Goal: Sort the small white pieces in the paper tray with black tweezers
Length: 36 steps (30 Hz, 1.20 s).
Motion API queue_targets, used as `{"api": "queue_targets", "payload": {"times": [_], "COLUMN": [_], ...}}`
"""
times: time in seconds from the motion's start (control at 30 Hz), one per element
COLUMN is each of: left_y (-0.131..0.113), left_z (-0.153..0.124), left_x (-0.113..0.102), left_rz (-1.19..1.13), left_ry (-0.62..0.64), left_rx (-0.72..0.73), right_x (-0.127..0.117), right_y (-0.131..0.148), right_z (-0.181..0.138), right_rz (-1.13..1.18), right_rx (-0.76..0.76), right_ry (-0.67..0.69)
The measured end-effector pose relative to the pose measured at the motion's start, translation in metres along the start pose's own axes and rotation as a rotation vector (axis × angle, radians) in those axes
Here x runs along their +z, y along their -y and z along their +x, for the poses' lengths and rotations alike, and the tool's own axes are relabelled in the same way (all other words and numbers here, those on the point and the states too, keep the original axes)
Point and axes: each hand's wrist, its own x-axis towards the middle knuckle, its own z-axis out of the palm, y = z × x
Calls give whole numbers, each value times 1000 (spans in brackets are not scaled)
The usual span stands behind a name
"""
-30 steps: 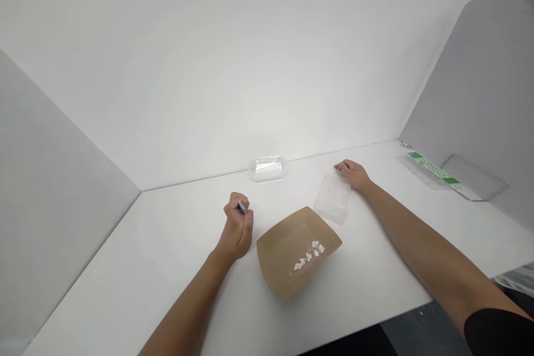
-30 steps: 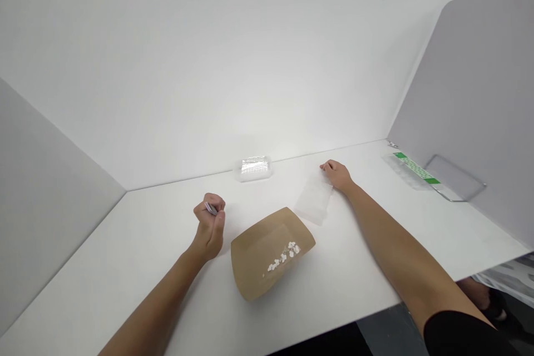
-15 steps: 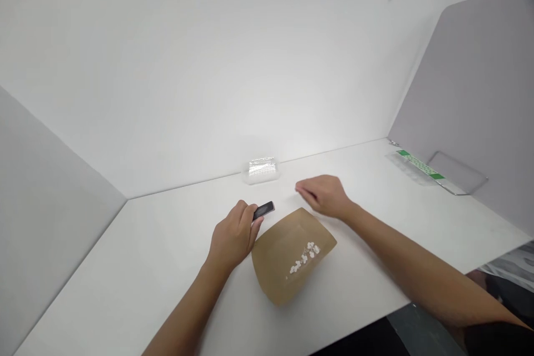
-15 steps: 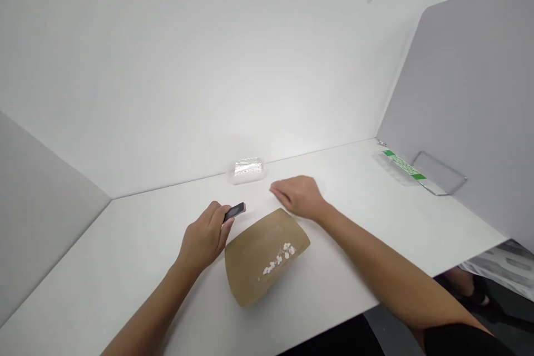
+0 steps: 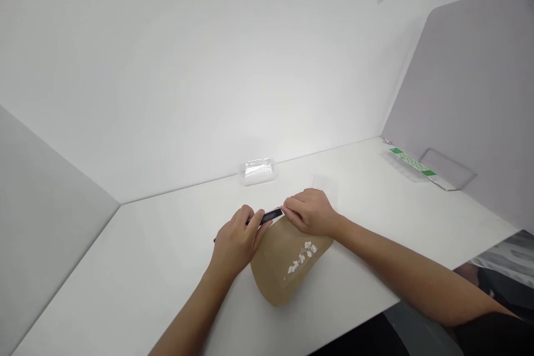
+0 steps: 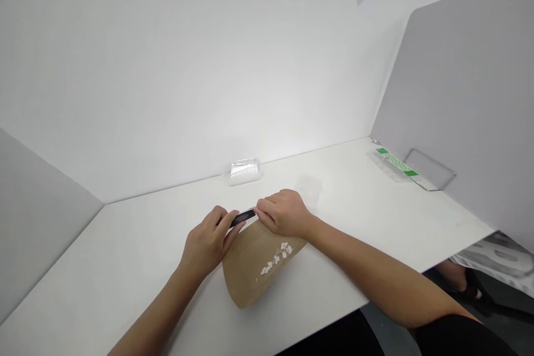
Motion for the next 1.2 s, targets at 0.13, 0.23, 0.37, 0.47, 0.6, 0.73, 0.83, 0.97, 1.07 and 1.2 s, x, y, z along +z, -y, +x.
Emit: {"api": "queue_targets", "payload": {"times": [0.13,0.23,0.37,0.47,0.6,0.73,0.83,0.97,1.07,1.2], "left_y": [0,0,1,2,2,0,0,1,1,1], "left_z": [0,0,-1,-1,0,1,1,0,0,-1], "left_x": [0,1,3,2,-1,-1,0,0,0,1], "left_rz": [6,3,-10,-13,-12,-4,1,4,-2,-1], "left_ry": [-5,-29,-108,-133,-133,-150,-148,-147,-145,-143], "left_rx": [5,10,63,102,117,113,117,119,114,104], "right_x": [1,2,3,4,5,7,8,8,8,11], "right_y": [0,-1,-3,-4,-4,-6,-6,-4,-4,-6], "right_z": [-2,-3,-5,-5,-5,-6,-6,-6,-6,-6], "right_rz": [48,101,140,160,178,189,185,175,163,150], "right_rx": [-10,-48,-86,-108,-99,-75,-74,-77,-80,-89], "right_ry": [20,25,30,74,89,75,91,97,96,106]}}
